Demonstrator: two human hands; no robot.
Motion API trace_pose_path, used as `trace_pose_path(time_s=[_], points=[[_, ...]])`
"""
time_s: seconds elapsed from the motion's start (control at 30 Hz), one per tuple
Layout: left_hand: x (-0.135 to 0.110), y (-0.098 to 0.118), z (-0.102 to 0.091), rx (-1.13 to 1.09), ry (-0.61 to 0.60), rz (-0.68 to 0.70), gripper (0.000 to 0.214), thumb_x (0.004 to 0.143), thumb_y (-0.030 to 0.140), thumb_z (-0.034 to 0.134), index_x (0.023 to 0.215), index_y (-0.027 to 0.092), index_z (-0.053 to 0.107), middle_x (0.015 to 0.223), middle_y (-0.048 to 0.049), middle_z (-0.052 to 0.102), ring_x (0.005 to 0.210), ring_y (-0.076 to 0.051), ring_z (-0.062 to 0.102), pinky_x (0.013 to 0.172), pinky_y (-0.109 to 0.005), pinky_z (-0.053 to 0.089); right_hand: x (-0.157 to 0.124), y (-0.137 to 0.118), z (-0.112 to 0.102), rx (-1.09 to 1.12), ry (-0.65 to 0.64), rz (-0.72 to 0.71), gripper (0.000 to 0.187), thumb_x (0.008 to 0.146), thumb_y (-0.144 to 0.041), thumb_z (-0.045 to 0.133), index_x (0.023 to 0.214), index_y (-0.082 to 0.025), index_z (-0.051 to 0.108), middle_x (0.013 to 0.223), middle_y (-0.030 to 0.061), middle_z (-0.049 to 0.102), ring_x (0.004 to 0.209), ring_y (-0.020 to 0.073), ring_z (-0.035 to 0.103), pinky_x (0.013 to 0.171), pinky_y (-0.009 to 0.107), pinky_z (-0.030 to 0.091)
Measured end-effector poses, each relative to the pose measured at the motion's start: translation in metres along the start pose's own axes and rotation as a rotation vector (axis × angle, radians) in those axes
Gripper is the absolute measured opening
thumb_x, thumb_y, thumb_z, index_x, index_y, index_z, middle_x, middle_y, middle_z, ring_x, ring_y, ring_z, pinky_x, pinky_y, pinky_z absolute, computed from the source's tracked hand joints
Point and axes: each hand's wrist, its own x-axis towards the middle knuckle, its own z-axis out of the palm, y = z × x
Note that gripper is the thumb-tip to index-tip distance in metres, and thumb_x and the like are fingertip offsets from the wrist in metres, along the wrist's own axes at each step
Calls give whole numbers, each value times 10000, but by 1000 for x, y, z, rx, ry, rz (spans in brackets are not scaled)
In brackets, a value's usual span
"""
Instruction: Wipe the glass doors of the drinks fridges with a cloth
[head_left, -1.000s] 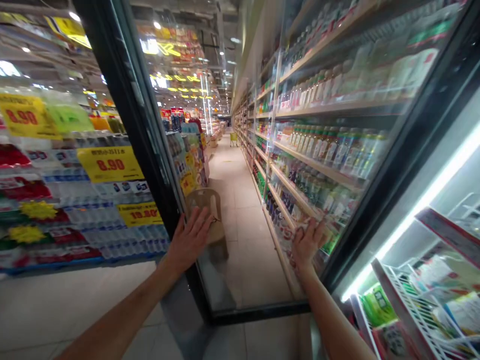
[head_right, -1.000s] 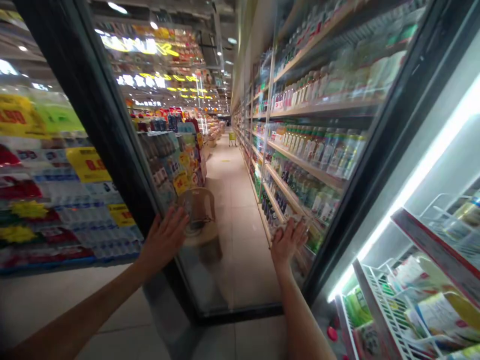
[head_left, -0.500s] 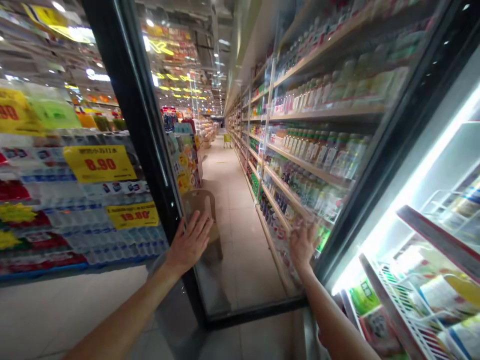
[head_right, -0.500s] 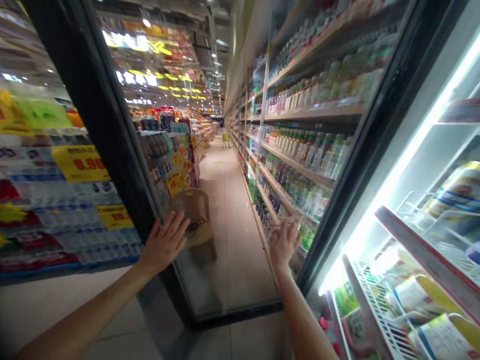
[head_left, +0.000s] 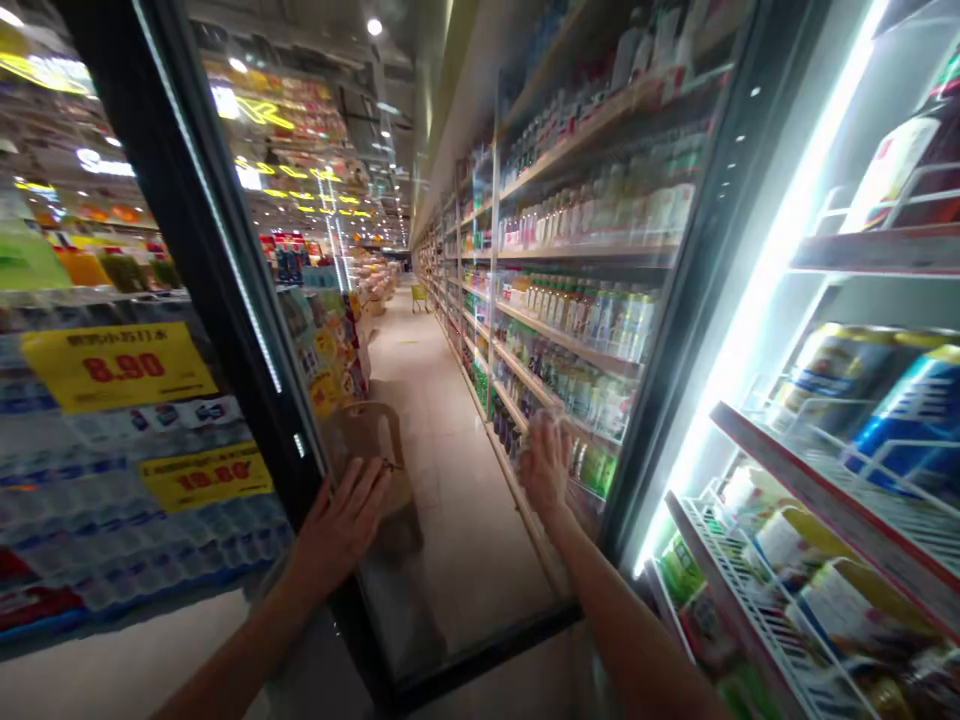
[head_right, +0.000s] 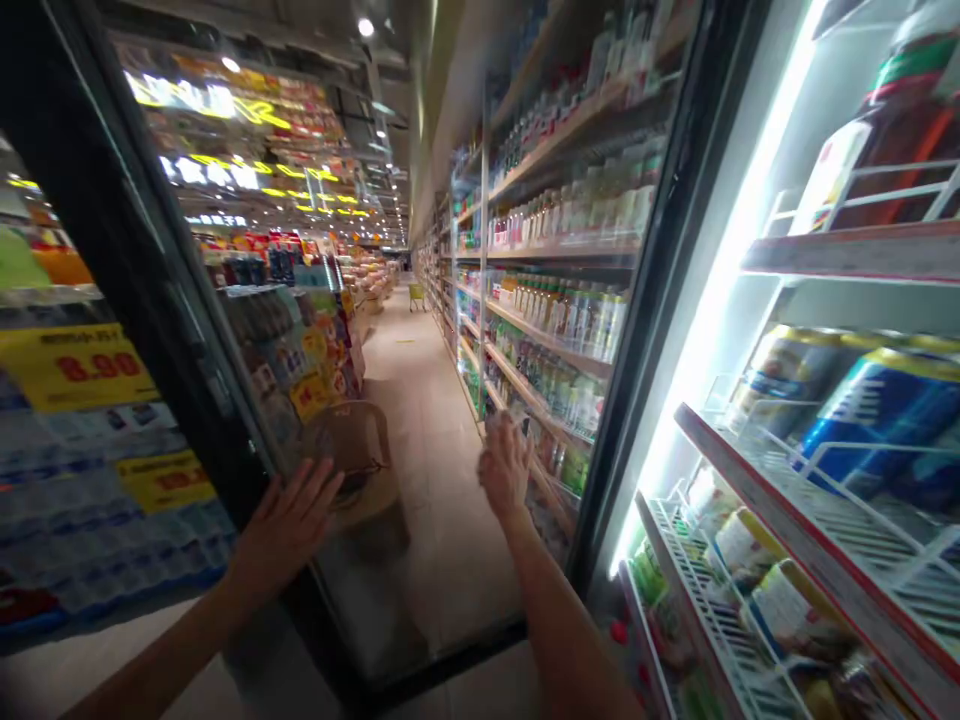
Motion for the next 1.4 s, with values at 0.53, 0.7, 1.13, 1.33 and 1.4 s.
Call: trace_pose_path(time_s=[0.53,0.7,1.13,1.33,1.4], points=[[-5,6,3,-1,75,-27,525,910,255,371,1422,238,253,1366,-67,464,1360,-206,258,1142,-437,117,75,-4,-16,14,-6,-342,476,833,-269,381,1304,-266,452,1378,60,438,1343,225,282,1107,505,181],[29,15,-4,-110,219,-150,525,897,350,415,1401,250,307,1377,-80,453,1351,-221,288,1134,-455,140,129,83,-46,-27,259,359,603,833,-293,251,1398,-83,278,1415,204,331,1335,281,279,1024,549,297],[132,12,-35,87,369,-172,632,886,329,474,1434,278,163,1435,-81,349,1336,-261,305,1125,-490,144,168,42,-58,-48,224,-140,541,836,-299,324,1368,-213,366,1396,112,398,1308,259,324,1062,547,228],[132,15,-37,56,407,-182,616,891,327,467,1431,295,173,1393,-82,421,1312,-258,352,1118,-489,167,205,24,-70,-11,337,-19,568,856,-274,274,1400,-114,291,1429,178,324,1350,283,240,1045,555,258],[134,14,-37,50,406,-190,623,883,330,484,1429,297,185,1394,-85,420,1302,-262,369,1115,-492,177,190,-22,-61,-6,287,-321,554,843,-235,337,1392,-167,321,1422,130,357,1368,263,211,1079,526,228]])
